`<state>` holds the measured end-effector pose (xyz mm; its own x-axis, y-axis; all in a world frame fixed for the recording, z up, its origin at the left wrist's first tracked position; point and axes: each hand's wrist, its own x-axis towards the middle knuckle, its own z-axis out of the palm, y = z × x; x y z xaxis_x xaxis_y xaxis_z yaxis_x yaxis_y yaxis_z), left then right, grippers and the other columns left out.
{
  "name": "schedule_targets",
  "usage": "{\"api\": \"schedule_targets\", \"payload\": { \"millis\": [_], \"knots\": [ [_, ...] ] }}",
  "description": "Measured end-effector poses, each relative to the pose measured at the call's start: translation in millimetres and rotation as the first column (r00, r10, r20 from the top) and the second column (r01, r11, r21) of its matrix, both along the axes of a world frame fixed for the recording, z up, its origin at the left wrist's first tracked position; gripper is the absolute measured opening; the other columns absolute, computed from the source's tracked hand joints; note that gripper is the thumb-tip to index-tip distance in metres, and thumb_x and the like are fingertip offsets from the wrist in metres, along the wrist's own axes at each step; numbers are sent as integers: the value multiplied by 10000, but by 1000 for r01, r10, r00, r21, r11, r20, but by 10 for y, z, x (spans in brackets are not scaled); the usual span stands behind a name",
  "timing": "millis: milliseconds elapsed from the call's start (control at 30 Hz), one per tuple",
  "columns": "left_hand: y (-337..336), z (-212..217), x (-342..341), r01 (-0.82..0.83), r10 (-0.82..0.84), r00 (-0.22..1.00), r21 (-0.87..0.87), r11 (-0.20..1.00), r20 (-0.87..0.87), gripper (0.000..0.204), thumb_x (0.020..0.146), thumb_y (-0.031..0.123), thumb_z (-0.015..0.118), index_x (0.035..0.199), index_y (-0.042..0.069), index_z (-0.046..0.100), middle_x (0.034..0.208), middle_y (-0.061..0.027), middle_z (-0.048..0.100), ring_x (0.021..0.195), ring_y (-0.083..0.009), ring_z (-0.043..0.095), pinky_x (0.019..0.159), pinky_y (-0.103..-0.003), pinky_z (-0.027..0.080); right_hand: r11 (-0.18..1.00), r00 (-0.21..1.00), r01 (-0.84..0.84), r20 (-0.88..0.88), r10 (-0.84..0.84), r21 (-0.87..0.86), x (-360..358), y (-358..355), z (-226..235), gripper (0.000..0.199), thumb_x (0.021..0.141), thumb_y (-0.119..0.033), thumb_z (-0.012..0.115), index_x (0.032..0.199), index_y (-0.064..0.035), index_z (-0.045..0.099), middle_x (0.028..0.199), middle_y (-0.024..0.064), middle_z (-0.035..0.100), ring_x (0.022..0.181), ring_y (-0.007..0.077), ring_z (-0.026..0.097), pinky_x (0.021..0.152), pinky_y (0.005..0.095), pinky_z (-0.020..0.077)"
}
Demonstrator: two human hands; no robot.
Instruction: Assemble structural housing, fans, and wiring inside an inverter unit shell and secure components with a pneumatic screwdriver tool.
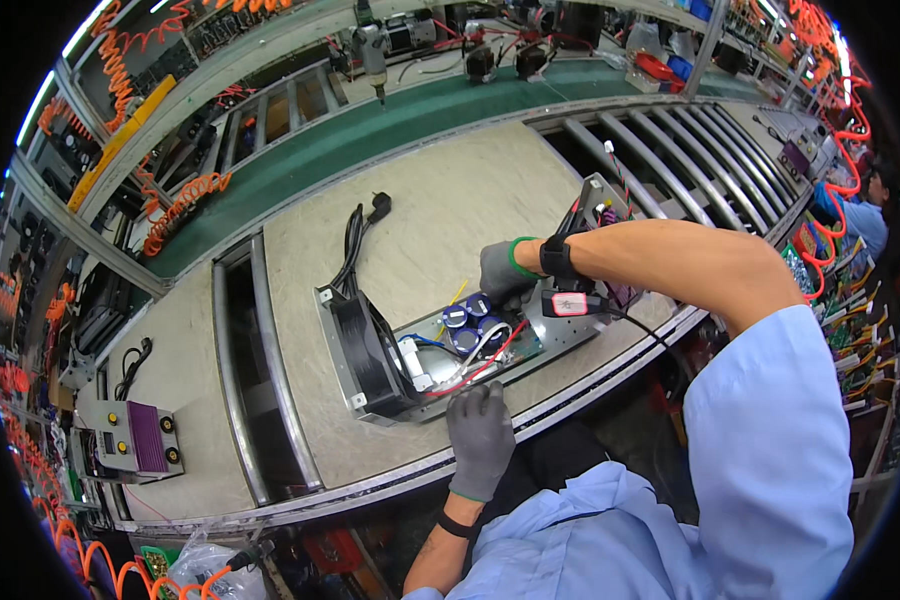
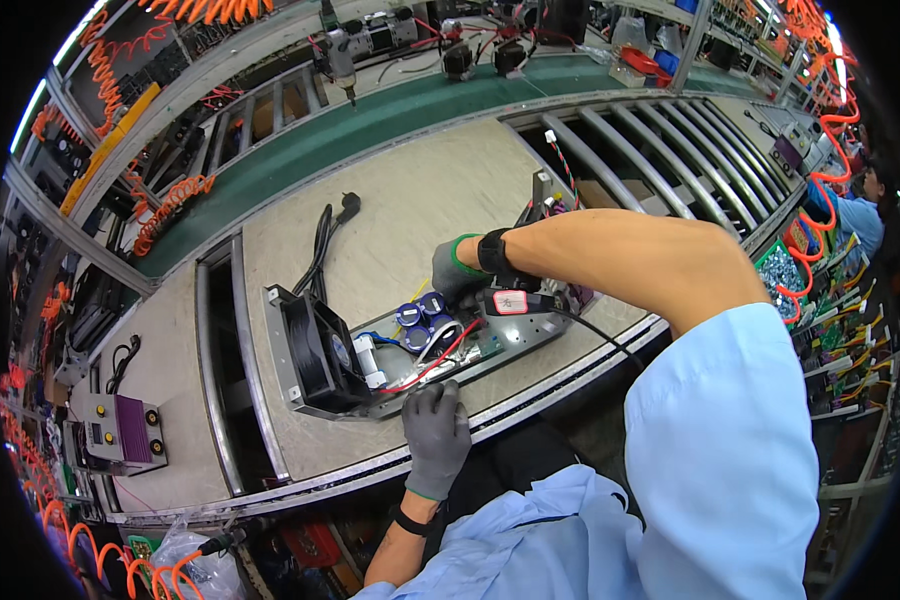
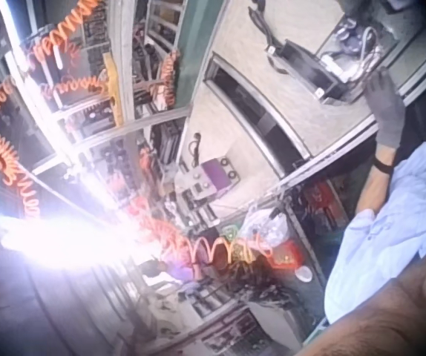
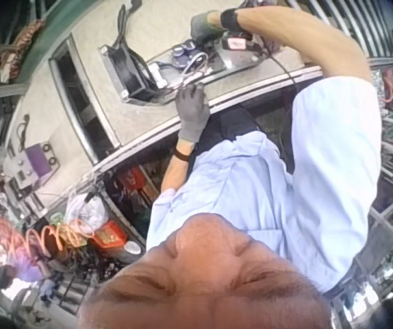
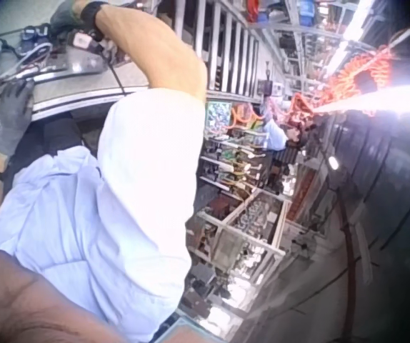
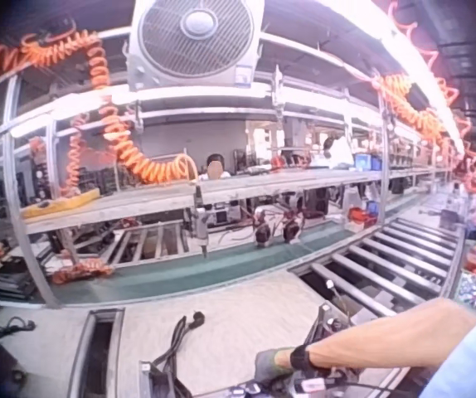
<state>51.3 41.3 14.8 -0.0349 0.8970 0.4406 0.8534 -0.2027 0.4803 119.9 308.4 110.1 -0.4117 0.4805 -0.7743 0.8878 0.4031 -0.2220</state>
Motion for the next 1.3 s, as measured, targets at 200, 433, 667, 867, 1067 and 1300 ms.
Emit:
{"api": "schedule_targets", "payload": {
  "millis": [200,433,667,867,1067,1300],
  "knots": [
    [-23,31,14,-11,11,1000,55,998,2,347,810,66,639,1153,21,651,1048,-163,606,989,-359,567,916,-490,456,956,956,-292,32,292,17,-57,79,85,206,840,-248,706,730,-78,740,711,45,721,601,157,673,524,313,543],
    [-44,-6,-4,-15,13,999,57,998,32,332,815,58,626,1144,21,652,1021,-152,606,971,-353,571,902,-480,463,648,635,-755,368,679,106,-140,-25,341,386,749,-364,793,946,-32,779,907,137,759,844,322,723,749,448,560],
    [-13,-9,20,-44,41,999,83,996,28,308,813,54,622,1116,19,663,993,-153,608,938,-351,579,888,-481,470,250,521,-710,251,816,658,-38,-72,85,127,775,-147,694,815,-43,755,928,136,665,860,338,678,726,415,570],
    [-19,1,37,-71,67,996,79,994,56,336,791,48,629,1124,18,654,1004,-146,601,955,-347,568,931,-482,465,424,588,-629,42,808,652,2,151,-97,138,754,-94,693,855,-28,761,969,194,717,904,342,714,772,409,568],
    [-43,-47,46,-85,82,995,66,994,48,350,785,50,637,1133,17,651,1014,-151,600,976,-357,569,970,-492,461,614,758,-539,13,652,576,-343,183,-5,221,745,-131,670,943,-118,768,970,166,727,933,347,694,812,439,548],
    [-61,58,31,-86,84,996,110,990,28,302,810,57,653,1111,33,667,1036,-153,614,976,-362,583,885,-478,482,640,727,-659,117,676,396,-734,7,-20,285,763,-154,712,1024,-52,760,1031,164,744,956,347,703,793,452,558]
  ]
}}
